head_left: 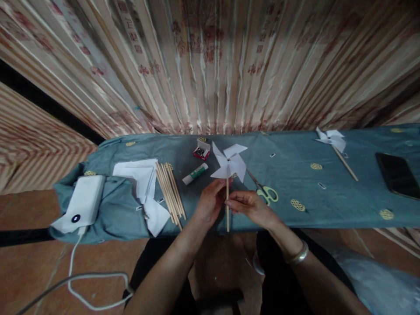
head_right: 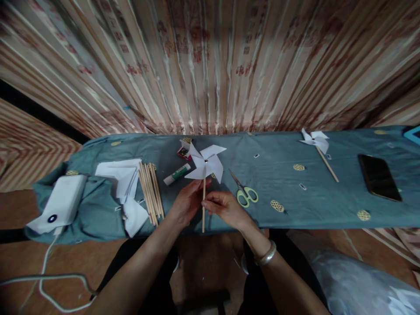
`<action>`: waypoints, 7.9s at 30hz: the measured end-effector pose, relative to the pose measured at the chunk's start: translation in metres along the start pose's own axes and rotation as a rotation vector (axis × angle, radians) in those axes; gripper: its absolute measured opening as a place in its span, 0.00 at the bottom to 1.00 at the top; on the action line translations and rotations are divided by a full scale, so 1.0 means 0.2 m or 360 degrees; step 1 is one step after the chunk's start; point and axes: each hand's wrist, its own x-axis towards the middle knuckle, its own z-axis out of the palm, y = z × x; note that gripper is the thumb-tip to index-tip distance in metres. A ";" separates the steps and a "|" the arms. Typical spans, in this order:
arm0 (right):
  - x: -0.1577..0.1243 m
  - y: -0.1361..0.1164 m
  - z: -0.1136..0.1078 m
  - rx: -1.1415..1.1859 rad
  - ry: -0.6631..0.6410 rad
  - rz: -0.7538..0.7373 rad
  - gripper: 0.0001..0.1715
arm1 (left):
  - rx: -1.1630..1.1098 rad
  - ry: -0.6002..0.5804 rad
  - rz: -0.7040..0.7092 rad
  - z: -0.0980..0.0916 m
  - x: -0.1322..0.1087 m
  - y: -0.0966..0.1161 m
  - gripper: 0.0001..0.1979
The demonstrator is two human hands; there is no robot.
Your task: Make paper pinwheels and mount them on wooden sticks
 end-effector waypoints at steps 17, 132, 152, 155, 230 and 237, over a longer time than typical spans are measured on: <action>-0.01 -0.05 -0.09 -0.0172 -0.0013 -0.0015 0.24 | 0.0203 0.0088 0.0076 -0.05 -0.01 -0.03 0.18; 0.03 -0.07 -0.36 0.0140 0.1032 -0.0438 0.20 | 0.0652 -0.0086 0.0042 -0.05 -0.03 -0.05 0.14; 0.01 -0.11 -0.26 0.0292 0.0833 -0.0269 0.23 | 0.0624 0.0015 0.0110 -0.05 0.00 -0.05 0.13; 0.01 -0.11 -0.25 0.0310 0.0801 -0.0240 0.23 | 0.0625 0.0028 0.0126 -0.06 0.00 -0.05 0.13; -0.01 -0.10 -0.22 0.0327 0.0779 -0.0252 0.22 | 0.0628 -0.0008 0.0127 -0.06 0.00 -0.05 0.14; 0.00 -0.10 -0.18 0.0336 0.0717 -0.0224 0.23 | 0.0609 0.0022 0.0109 -0.07 0.00 -0.05 0.13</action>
